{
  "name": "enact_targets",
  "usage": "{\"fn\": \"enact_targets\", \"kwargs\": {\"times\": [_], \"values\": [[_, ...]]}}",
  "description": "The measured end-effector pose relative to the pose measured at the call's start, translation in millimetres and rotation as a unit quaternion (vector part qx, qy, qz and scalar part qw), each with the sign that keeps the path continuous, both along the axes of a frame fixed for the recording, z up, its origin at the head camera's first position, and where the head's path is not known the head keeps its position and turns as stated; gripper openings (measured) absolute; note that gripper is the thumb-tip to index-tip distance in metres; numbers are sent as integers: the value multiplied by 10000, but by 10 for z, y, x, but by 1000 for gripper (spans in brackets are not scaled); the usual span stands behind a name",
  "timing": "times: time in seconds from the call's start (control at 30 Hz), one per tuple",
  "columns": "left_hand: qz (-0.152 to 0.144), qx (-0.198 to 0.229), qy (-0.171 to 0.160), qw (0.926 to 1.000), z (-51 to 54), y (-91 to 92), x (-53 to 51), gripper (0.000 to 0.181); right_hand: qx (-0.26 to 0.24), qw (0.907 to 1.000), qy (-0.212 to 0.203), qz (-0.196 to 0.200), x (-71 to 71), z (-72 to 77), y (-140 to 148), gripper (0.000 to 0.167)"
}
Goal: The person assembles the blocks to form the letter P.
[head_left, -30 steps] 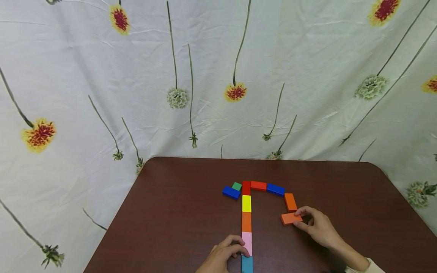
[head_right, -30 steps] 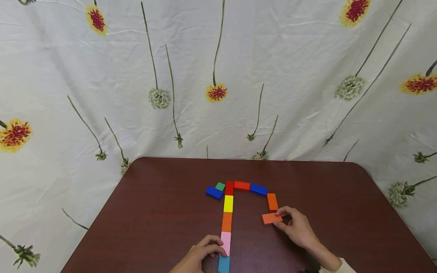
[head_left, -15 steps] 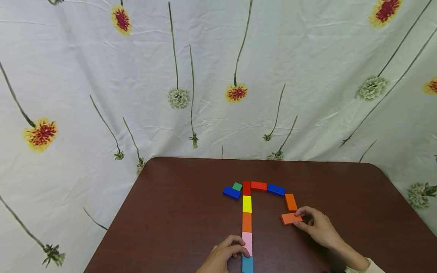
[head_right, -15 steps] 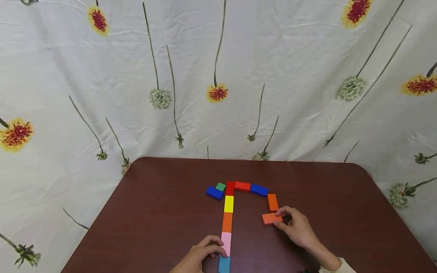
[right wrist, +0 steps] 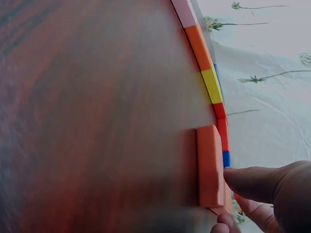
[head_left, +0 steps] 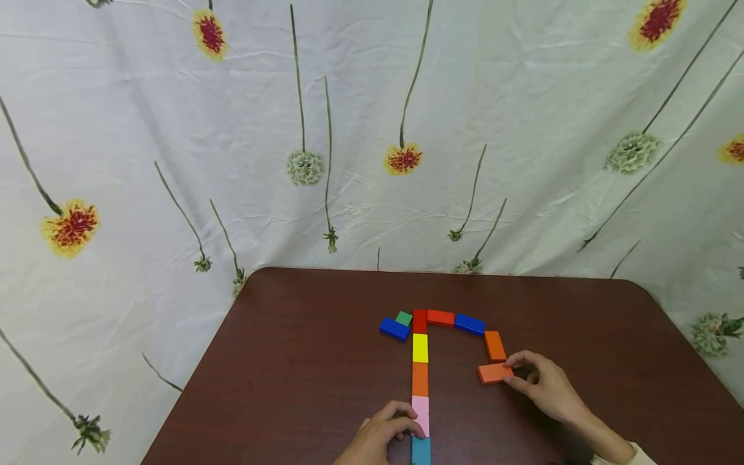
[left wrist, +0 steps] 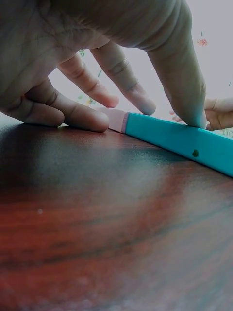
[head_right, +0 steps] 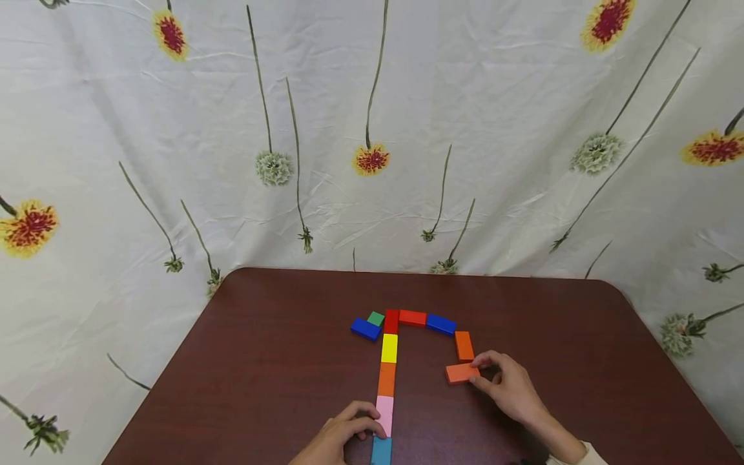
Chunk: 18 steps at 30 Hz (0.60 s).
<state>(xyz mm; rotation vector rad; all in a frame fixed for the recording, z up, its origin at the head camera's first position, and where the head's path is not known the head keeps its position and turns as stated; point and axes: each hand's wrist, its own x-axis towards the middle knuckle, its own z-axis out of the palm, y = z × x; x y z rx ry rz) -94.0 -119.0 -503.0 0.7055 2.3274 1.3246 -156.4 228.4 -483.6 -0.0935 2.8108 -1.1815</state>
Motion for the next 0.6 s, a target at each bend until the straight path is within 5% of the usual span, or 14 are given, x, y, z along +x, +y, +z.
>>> {"fn": "enact_targets", "kwargs": {"times": [0.3, 0.43, 0.6], "values": [[-43, -28, -88, 9999, -19, -4, -9, 37, -158, 9979, 513, 369, -83, 109, 27, 28], [-68, 25, -40, 10000, -28, -5, -10, 37, -402, 9923, 463, 1072, -172, 167, -11, 29], [-25, -26, -83, 10000, -9, -1, -5, 36, -720, 9700, 583, 2247, -346, 270, -94, 23]]}}
